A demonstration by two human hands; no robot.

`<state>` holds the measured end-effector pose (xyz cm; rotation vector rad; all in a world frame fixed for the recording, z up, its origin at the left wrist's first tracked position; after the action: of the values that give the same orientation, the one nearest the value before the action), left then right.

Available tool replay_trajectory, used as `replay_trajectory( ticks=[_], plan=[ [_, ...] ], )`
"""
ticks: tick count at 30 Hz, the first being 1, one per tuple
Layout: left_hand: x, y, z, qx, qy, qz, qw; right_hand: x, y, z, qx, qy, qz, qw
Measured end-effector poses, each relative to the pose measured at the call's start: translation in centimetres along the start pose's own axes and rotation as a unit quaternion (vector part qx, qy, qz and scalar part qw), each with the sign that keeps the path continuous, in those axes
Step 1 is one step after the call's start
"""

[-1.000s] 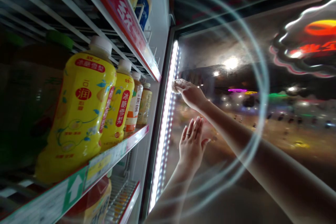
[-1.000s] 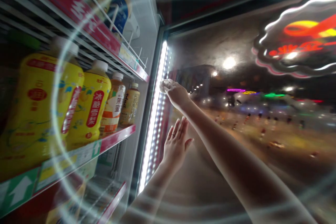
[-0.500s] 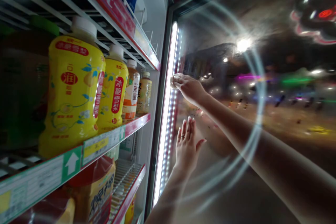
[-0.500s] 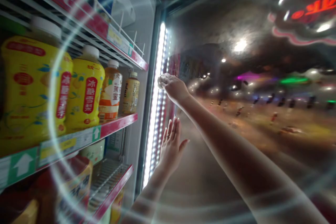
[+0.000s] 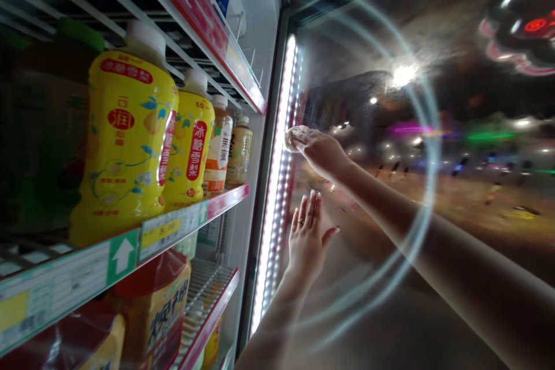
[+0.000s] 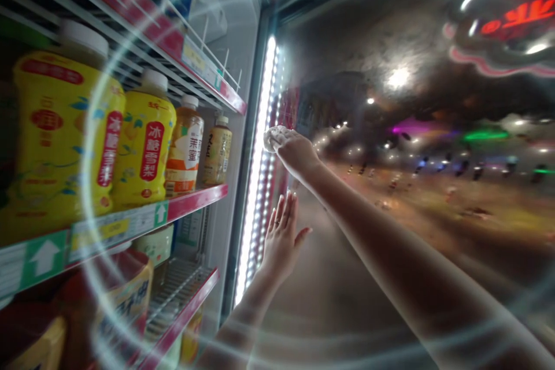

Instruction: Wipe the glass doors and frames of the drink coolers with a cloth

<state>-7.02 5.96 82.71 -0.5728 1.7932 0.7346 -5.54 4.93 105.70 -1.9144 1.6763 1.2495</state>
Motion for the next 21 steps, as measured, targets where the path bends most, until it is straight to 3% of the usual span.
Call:
replay_trajectory(
  ticks=[5, 8, 11, 13, 15, 18, 21],
  plan=[
    [-0.1, 0.3, -0.5, 0.005, 0.009, 0.018, 1.000, -0.6, 2.5, -3.1, 0.020, -0.070, -0.040, 0.996],
    [-0.2, 0.6, -0.6, 0.004, 0.012, 0.016, 1.000, -0.6, 1.8, -1.3, 0.007, -0.044, -0.002, 0.999],
    [-0.1, 0.4, 0.0, 0.003, 0.003, 0.008, 1.000, 1.1, 1.3, 1.1, -0.003, 0.008, 0.026, 1.000],
    [0.0, 0.3, 0.5, 0.001, -0.009, 0.002, 1.000, 2.5, 1.8, 1.3, -0.009, 0.029, 0.032, 0.999],
    [0.0, 0.3, 0.9, 0.001, -0.020, -0.003, 1.000, 3.2, 2.9, 0.0, -0.017, 0.023, 0.029, 0.999],
    [-0.9, 0.9, 0.5, 0.017, -0.018, -0.018, 1.000, 2.4, 5.4, -3.2, -0.004, -0.051, -0.008, 0.999],
    [-2.7, 1.9, -0.7, 0.047, -0.004, -0.040, 0.998, 1.7, 6.7, -4.0, -0.003, -0.062, -0.003, 0.998]
  ],
)
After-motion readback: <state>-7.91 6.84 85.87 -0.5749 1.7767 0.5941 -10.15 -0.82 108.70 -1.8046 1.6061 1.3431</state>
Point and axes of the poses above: each hand's wrist, its own x-axis away from the middle knuckle, its own y-axis out of the back of the hand, z = x × y, the point moved 7 cm from there along -x, towards the middle knuckle, and after that the axes turned 11 degrees about -z, right-handed, at the moved point
